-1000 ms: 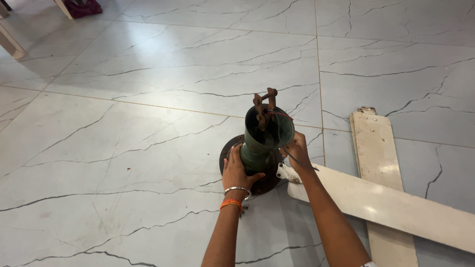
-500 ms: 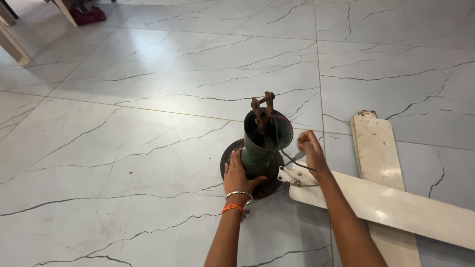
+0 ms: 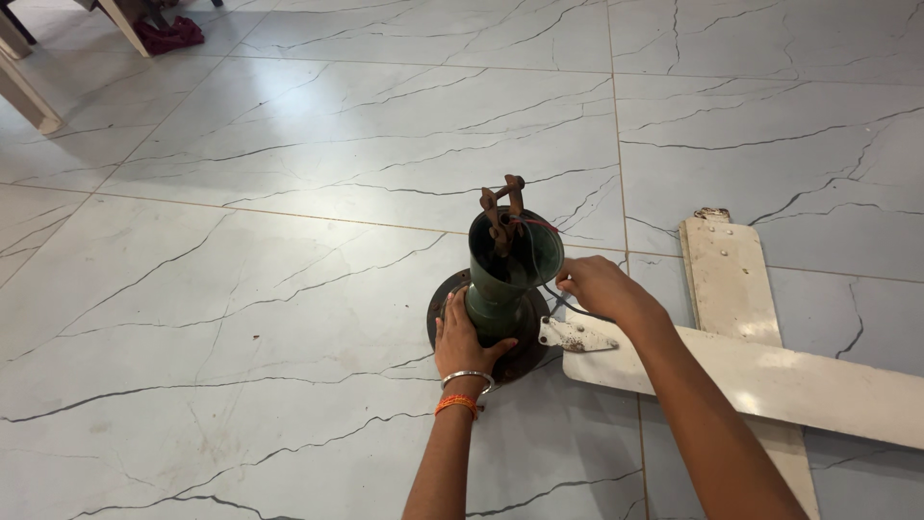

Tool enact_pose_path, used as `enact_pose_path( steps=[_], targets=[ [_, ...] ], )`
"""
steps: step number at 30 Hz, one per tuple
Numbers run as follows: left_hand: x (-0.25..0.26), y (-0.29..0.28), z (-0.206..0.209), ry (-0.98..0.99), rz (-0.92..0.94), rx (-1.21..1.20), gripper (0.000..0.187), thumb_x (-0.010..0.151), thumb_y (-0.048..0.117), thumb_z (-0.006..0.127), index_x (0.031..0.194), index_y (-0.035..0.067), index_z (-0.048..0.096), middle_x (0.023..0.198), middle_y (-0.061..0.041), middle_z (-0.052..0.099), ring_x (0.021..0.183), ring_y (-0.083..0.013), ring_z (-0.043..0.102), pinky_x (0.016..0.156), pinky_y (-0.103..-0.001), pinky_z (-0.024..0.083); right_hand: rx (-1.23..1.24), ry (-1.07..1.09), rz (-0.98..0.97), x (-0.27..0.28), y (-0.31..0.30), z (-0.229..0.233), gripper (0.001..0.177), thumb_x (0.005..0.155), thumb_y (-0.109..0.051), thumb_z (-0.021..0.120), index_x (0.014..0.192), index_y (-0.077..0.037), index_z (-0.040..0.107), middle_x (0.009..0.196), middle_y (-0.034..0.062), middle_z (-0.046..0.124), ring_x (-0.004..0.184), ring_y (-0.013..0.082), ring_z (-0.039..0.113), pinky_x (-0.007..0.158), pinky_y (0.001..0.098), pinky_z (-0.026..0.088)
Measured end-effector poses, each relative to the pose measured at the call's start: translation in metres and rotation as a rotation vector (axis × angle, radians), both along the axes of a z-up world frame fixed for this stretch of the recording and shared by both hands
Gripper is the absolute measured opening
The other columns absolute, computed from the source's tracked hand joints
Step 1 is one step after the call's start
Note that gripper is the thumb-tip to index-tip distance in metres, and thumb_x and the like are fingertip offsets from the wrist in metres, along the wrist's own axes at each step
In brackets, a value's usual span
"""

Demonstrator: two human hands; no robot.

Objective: The person is assembling a ceiling fan by attaching blades to the motor housing using a screwdriver. They align each blade, insert screws, and tighten them to secure the blades in place.

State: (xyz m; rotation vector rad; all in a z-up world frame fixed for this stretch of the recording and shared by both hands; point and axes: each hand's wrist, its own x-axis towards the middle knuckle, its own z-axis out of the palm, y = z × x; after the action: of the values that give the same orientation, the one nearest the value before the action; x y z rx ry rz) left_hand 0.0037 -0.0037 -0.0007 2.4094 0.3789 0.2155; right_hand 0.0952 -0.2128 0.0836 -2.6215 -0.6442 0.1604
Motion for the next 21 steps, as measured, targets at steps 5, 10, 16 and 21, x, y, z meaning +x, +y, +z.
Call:
enact_pose_path(
  steps=[5,10,16,21],
  targets=[
    [0.0,0.001,-0.001,-0.001,0.004,-0.002,0.12,0.053,0.043,0.099,0.149,0.02,0.031,0.159,-0.003,0.037,0.149,-0.0208,0.032,0.123,-0.042,0.025,0.179,0.218,-0.259,-0.019,0.014,0.006,0.016,0.099,-0.011,0.059,0.101,0.002,0.068,0.099,0.0211,0.073,0.095,0.0366,0.069,0.087,0.0434,0.053],
    [-0.001,0.0,-0.003,-0.029,-0.005,-0.009,0.119,0.054,0.041,0.099,0.149,0.018,0.032,0.158,-0.003,0.04,0.15,-0.0214,0.032,0.124,-0.043,0.025,-0.046,-0.186,0.035,-0.03,0.026,-0.003,0.012,0.088,-0.006,0.061,0.095,0.001,0.068,0.09,0.0221,0.069,0.088,0.0394,0.069,0.077,0.0472,0.055],
    [-0.003,-0.002,0.001,-0.009,0.01,-0.016,0.118,0.055,0.041,0.099,0.149,0.018,0.032,0.158,-0.003,0.039,0.15,-0.0216,0.031,0.124,-0.043,0.024,-0.28,-0.197,-0.091,-0.024,0.023,-0.021,0.031,0.097,-0.027,0.066,0.083,0.001,0.068,0.084,0.0178,0.068,0.084,0.0351,0.071,0.075,0.0453,0.057],
    [-0.004,-0.003,0.003,-0.022,0.01,-0.018,0.118,0.055,0.041,0.099,0.149,0.017,0.031,0.156,-0.002,0.042,0.15,-0.021,0.032,0.124,-0.044,0.023,-0.174,-0.231,-0.075,-0.023,0.017,-0.027,0.021,0.091,-0.02,0.069,0.085,0.0,0.069,0.09,0.0178,0.068,0.086,0.0373,0.07,0.074,0.0456,0.057]
  ],
)
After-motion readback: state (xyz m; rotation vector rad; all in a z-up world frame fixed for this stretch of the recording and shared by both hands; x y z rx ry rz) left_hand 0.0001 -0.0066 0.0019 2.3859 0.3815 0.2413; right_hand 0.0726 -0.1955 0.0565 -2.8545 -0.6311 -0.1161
